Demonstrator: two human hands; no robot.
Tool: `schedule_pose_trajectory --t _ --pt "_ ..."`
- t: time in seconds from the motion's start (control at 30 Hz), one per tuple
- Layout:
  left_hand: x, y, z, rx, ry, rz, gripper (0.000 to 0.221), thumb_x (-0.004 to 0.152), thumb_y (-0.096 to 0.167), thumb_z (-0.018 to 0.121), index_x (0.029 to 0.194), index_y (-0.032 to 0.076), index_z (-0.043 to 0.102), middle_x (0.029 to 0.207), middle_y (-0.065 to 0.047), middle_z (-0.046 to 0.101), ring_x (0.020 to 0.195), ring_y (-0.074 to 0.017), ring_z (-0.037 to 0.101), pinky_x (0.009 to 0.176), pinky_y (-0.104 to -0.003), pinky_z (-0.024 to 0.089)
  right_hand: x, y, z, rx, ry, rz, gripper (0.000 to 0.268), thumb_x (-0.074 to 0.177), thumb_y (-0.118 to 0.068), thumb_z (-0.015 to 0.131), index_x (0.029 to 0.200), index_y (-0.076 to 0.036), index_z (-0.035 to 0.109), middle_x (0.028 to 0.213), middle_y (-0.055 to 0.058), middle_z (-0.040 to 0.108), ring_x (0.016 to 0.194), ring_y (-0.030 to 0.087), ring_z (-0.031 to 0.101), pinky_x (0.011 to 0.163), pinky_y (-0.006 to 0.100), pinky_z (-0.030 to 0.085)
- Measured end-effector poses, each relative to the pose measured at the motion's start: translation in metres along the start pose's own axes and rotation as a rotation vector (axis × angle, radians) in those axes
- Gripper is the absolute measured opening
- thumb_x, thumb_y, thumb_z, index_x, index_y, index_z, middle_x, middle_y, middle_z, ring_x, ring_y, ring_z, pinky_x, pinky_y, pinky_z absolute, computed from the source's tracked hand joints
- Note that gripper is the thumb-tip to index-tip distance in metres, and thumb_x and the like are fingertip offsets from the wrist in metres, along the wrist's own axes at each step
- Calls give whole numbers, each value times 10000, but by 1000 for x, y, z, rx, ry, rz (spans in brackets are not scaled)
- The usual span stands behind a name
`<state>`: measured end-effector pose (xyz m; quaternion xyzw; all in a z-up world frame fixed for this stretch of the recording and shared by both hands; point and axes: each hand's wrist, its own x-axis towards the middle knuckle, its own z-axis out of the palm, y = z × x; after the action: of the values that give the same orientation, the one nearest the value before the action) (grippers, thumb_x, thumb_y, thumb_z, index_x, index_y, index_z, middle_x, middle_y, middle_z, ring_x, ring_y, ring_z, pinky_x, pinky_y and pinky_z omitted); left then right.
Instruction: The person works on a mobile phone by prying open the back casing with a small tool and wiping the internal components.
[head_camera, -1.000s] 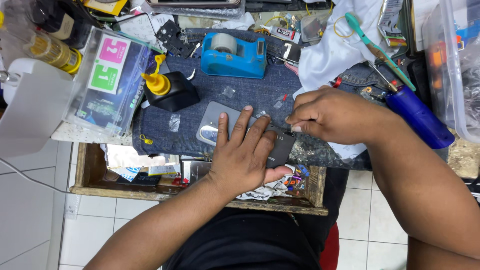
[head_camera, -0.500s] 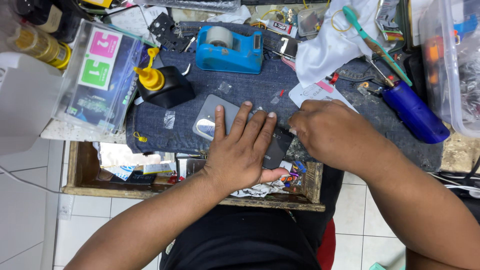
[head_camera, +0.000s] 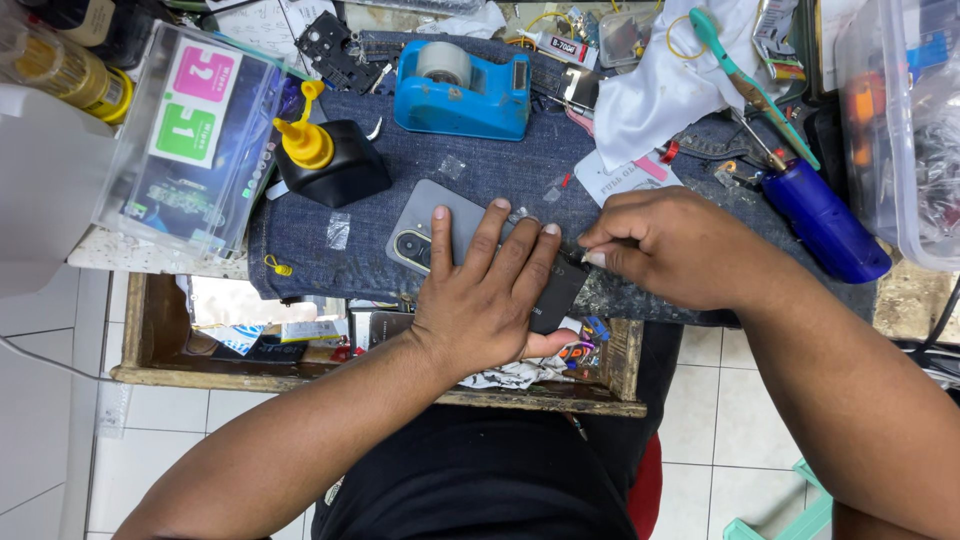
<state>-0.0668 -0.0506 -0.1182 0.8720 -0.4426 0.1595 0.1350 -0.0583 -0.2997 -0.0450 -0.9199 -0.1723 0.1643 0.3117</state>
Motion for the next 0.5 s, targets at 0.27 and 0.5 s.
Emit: schedule_pose_trajectory --t 0.27,0.5 --pt "-5 -2 7 71 74 53 949 958 880 448 1442 83 630 1412 -138 575 1429 -351 439 1163 -739 99 -3 5 1 77 -20 -34 150 882 -146 724 1000 -56 741 881 75 737 804 236 735 701 353 559" --pt "-7 -4 14 103 137 88 932 1001 883 440 1437 82 632 1392 -138 585 1439 -359 428 1166 -737 54 2 8 -5 106 -90 -61 149 869 -116 711 1003 -62 744 905 73 746 825 223 744 716 343 562"
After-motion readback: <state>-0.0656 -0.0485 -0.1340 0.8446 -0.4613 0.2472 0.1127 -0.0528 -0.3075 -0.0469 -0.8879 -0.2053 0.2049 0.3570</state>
